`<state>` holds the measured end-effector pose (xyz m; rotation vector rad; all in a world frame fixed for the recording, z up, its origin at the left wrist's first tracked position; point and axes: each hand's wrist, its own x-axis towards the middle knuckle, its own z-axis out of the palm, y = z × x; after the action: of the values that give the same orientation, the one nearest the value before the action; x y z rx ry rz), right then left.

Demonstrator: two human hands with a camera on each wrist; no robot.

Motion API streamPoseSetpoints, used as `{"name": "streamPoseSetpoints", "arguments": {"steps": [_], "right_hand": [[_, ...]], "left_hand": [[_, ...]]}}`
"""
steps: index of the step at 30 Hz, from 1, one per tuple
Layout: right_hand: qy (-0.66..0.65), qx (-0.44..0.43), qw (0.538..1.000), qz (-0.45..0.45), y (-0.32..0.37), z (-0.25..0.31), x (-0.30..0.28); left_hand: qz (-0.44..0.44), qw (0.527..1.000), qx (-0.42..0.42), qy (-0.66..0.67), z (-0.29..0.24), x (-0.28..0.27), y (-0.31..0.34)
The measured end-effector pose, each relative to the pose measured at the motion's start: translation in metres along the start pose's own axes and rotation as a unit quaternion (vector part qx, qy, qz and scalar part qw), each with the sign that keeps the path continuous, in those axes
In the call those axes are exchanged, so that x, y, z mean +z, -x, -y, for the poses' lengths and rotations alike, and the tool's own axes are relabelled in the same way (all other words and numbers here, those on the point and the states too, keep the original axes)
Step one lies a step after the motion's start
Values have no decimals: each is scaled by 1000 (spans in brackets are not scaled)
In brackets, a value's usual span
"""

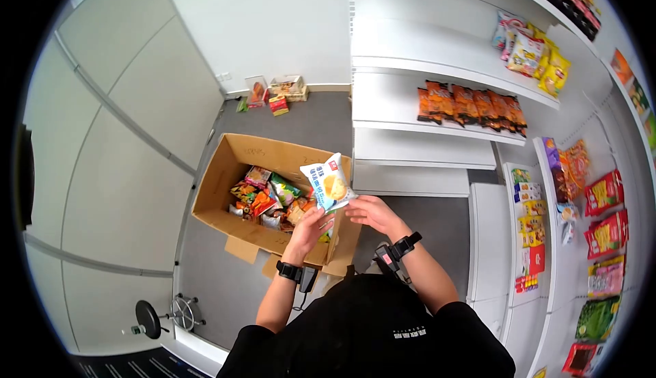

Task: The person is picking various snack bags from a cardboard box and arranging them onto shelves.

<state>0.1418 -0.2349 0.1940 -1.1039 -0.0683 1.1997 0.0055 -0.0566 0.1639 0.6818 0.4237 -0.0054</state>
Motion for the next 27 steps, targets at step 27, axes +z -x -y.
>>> {"name": "streamPoseSetpoints", "arguments": {"steps": [27], "right_hand": [[-184,-240,865,-401,317,-118,-198]], "left_hand": [[232,883,-264,-312,261,242,-19]]}}
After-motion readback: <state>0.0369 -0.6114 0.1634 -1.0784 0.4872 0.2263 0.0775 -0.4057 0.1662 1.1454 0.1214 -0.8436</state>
